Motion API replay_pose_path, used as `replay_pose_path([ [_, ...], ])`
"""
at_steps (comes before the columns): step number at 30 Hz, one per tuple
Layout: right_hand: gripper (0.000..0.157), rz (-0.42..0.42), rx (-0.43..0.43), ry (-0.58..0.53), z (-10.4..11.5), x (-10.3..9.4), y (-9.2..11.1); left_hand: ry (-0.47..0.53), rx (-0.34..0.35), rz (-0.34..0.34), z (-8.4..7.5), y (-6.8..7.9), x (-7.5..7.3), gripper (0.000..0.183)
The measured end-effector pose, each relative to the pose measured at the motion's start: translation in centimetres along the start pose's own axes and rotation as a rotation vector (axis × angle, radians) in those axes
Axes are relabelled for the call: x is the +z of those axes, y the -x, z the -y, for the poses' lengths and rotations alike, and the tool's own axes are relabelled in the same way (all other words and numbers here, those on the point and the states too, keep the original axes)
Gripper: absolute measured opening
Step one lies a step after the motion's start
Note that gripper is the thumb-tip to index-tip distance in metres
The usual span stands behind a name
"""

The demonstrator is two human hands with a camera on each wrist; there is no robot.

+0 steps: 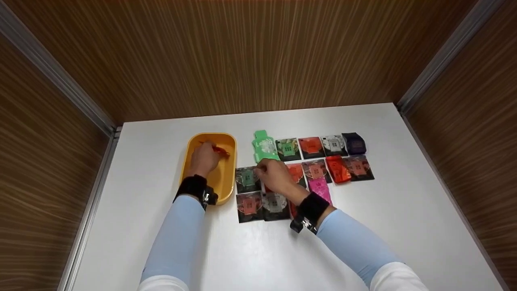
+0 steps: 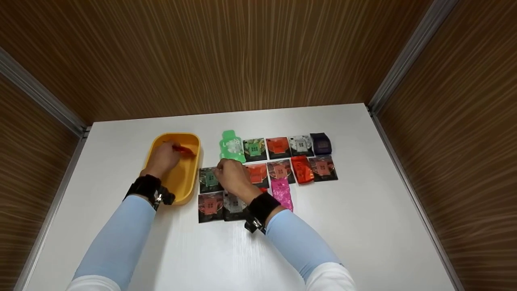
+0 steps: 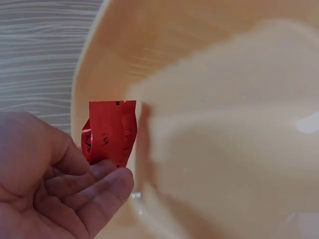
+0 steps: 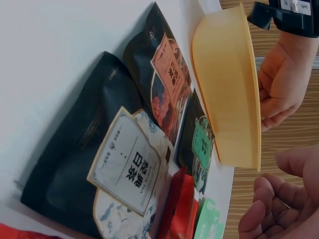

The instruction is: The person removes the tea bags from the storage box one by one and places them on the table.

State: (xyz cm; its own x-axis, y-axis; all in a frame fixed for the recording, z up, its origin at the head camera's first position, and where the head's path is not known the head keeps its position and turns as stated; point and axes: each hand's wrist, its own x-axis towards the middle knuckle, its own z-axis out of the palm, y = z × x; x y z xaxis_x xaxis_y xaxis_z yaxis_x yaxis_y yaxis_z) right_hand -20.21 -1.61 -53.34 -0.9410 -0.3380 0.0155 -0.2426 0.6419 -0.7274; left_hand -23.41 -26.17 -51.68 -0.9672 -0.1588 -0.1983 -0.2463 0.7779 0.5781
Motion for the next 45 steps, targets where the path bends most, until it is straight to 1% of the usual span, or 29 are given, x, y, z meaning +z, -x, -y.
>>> replay_pose_path([
  [3,0.013,0.004,0.002,-0.003,0.2,-0.1,0.3,0.062,-0.002,-0.033,-0.2,0.6,-0.3,0.035],
  [6,0.013,-0.001,0.004,-0.015,0.4,-0.3,0.5,0.121,0.028,-0.091,-0.7,1.5,-0.5,0.033],
  [11,0.015,-0.026,0.007,-0.092,1.0,-0.8,1.0,0.216,0.124,-0.207,-1.8,3.6,0.0,0.024],
  [13,0.019,-0.037,0.010,-0.141,1.2,-1.0,1.2,0.262,0.162,-0.230,-2.3,4.7,0.5,0.020],
  [15,0.026,-0.047,0.011,-0.183,1.4,-1.2,1.4,0.326,0.187,-0.228,-2.9,5.9,1.1,0.017],
  [20,0.045,-0.048,0.018,-0.267,1.7,-1.8,2.0,0.488,0.231,-0.168,-4.2,8.6,3.0,0.022],
  [24,0.047,-0.039,0.031,-0.328,1.3,-2.2,2.8,0.535,0.279,-0.147,-4.9,10.2,4.5,0.026],
  [27,0.042,-0.042,0.057,-0.367,0.5,-2.4,3.7,0.522,0.302,-0.135,-5.2,11.2,5.7,0.026],
  [30,0.034,-0.065,0.076,-0.381,-0.6,-2.5,4.9,0.496,0.319,-0.108,-5.4,12.2,7.0,0.026],
  [33,0.025,-0.104,0.092,-0.390,-1.9,-2.6,6.2,0.484,0.339,-0.065,-5.7,13.1,8.4,0.027],
  [36,0.022,-0.147,0.124,-0.404,-3.5,-3.3,7.7,0.457,0.373,-0.027,-5.9,14.0,9.5,0.029],
  [38,0.024,-0.180,0.158,-0.386,-5.0,-4.3,8.7,0.411,0.397,-0.012,-5.9,14.6,10.0,0.028],
  [40,0.030,-0.210,0.202,-0.344,-6.9,-5.6,9.9,0.356,0.416,-0.014,-5.6,15.1,10.3,0.026],
  [43,0.037,-0.247,0.278,-0.280,-10.1,-8.0,11.5,0.284,0.424,-0.025,-4.8,15.8,10.5,0.022],
  [45,0.041,-0.250,0.331,-0.240,-12.2,-9.6,12.7,0.251,0.429,-0.042,-4.0,16.1,10.5,0.020],
])
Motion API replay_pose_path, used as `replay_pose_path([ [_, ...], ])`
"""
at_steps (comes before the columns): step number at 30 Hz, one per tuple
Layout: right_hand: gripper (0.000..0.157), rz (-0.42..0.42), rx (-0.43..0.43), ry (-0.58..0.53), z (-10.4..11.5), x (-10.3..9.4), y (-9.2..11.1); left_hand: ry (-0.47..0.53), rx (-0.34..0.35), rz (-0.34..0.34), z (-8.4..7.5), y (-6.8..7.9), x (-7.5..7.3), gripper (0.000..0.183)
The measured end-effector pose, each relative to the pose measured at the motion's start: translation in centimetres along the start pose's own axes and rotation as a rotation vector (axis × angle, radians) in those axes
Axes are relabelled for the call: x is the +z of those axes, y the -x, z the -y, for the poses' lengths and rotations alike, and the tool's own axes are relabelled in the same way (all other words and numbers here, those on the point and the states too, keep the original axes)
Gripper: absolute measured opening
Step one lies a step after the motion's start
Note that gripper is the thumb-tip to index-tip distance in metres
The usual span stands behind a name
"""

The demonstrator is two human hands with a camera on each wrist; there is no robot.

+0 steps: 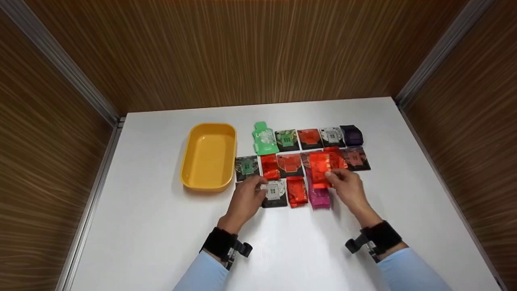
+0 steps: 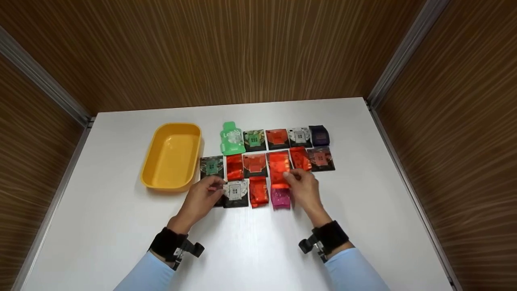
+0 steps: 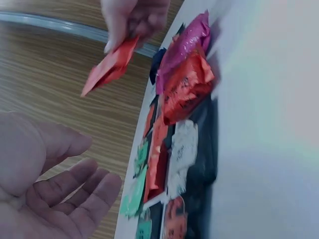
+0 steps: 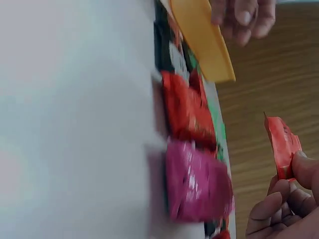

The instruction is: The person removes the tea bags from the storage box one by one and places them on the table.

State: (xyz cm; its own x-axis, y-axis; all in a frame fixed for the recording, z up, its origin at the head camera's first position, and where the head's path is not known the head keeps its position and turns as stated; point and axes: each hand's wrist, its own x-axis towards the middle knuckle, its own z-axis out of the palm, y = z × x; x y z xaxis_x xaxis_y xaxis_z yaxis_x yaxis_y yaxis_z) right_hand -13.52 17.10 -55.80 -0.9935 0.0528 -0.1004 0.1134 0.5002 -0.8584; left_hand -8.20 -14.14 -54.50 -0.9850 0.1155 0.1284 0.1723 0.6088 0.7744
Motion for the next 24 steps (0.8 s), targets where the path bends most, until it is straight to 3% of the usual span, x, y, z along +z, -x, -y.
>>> replay_pose_path([
  [5,0.042,-0.001,0.062,0.129,-3.6,-3.5,0.0,-0.077,0.025,-0.056,1.8,1.0,-0.5,0.012],
  [13,0.039,0.066,0.092,0.252,-5.2,-3.9,0.0,-0.024,0.029,-0.068,3.1,2.3,-0.8,0.009],
  [20,0.040,0.061,0.101,0.305,-5.1,-3.6,0.0,-0.121,-0.102,-0.050,4.4,4.1,-2.0,0.014],
  [24,0.041,0.059,0.103,0.304,-5.3,-3.7,0.1,-0.154,-0.140,-0.067,5.5,5.3,-2.7,0.015],
])
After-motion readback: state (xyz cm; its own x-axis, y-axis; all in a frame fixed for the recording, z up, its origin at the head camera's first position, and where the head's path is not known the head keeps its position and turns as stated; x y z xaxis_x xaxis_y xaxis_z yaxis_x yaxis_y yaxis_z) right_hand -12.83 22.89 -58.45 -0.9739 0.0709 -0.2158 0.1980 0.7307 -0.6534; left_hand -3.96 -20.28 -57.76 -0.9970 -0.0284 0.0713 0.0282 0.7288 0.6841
